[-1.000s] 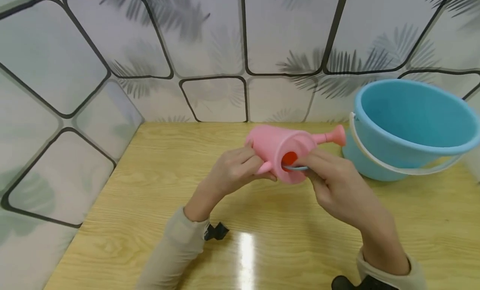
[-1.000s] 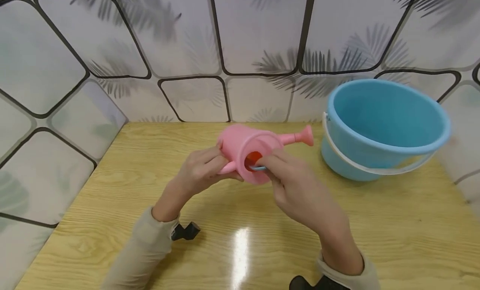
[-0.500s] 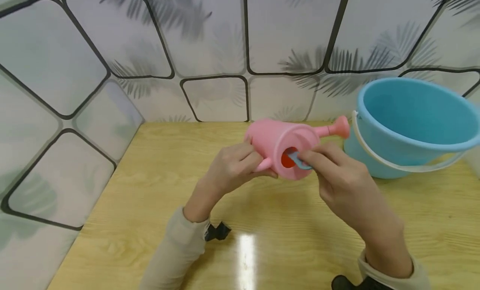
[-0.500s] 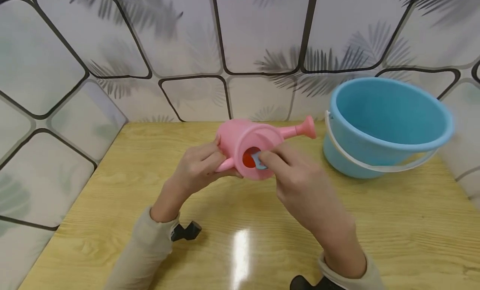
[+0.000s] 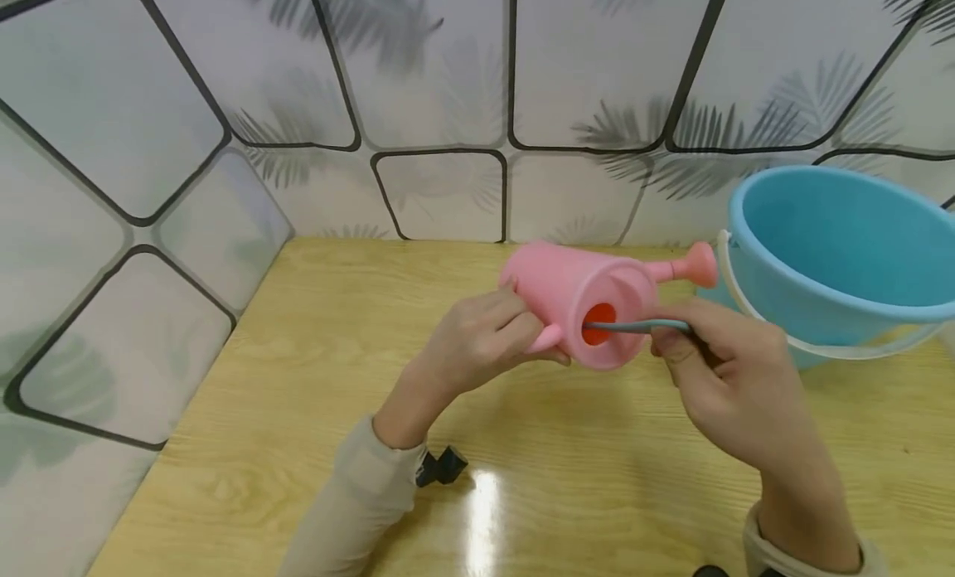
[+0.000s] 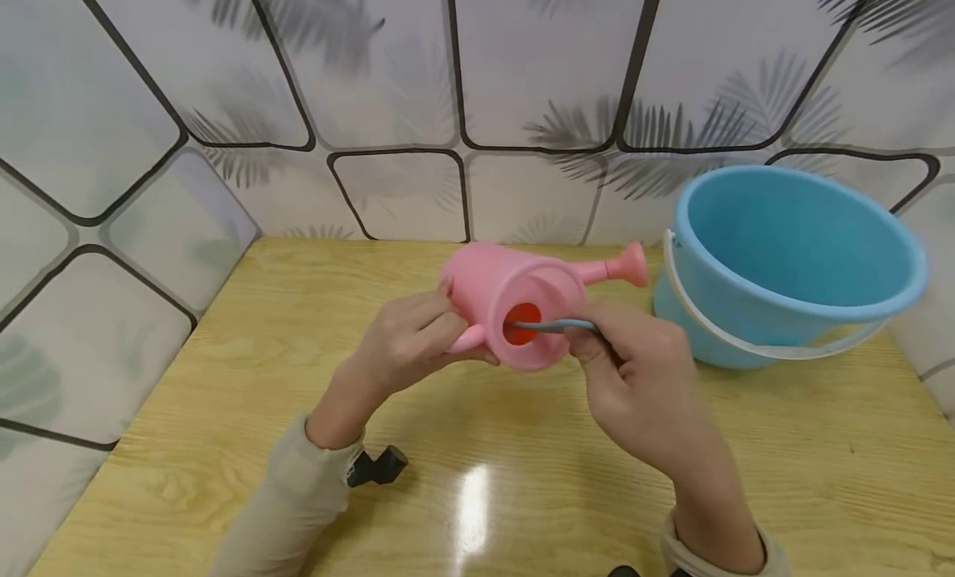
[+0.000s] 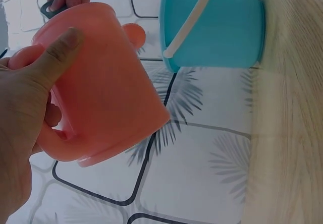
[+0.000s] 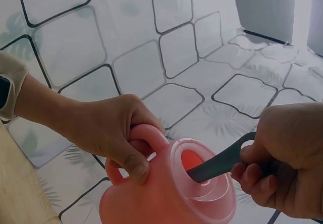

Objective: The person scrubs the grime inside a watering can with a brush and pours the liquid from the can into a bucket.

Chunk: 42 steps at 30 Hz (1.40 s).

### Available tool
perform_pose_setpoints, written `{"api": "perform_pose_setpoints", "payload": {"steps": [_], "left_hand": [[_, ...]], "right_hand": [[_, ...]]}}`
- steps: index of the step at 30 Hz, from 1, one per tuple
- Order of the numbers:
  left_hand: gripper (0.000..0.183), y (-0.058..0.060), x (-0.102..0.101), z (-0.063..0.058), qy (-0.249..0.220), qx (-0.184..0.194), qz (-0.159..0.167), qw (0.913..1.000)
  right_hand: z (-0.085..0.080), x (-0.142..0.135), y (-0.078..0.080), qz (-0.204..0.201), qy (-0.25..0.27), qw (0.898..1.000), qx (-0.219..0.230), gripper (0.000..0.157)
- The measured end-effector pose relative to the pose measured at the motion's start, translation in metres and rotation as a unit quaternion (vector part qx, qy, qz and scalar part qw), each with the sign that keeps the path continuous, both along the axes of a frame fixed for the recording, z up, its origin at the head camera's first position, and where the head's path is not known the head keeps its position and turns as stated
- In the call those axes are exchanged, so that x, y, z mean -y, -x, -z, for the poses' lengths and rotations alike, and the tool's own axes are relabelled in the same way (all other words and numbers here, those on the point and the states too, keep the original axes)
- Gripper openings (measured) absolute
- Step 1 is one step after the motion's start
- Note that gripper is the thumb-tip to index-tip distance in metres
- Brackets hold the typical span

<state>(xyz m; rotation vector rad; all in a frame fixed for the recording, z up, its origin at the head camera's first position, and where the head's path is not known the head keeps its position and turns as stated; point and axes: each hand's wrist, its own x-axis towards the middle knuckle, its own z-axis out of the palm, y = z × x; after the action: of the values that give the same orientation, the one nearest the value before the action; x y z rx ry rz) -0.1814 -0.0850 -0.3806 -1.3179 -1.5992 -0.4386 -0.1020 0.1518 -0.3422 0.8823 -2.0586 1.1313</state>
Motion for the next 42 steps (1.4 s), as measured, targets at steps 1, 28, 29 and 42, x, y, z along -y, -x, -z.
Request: {"api": "perform_pose_setpoints", "payload": {"steps": [1,28,29,42], "left_hand": [[0.045,0.0,0.0,0.001,-0.003,0.004,0.0,1.0],[0.041,0.002,-0.007,0.011,-0.011,0.046,0.017,0.9988],[0.041,0.002,-0.008,0.011,-0.01,0.047,0.017,0.9987],[0.04,0.001,-0.01,0.012,-0.008,0.056,0.003,0.9984]], "right_hand": [[0.001,-0.001,-0.001,0.006,0.018,1.0,0.005,0.013],[-0.001,0.005,-0.01,-0.014,0.183,0.953,0.24,0.021],[-0.002,0.007,-0.01,0.0,0.167,0.952,0.258,0.021],[-0.006,-0.002,-0.006,-0.004,0.157,0.916,0.369,0.015]]}}
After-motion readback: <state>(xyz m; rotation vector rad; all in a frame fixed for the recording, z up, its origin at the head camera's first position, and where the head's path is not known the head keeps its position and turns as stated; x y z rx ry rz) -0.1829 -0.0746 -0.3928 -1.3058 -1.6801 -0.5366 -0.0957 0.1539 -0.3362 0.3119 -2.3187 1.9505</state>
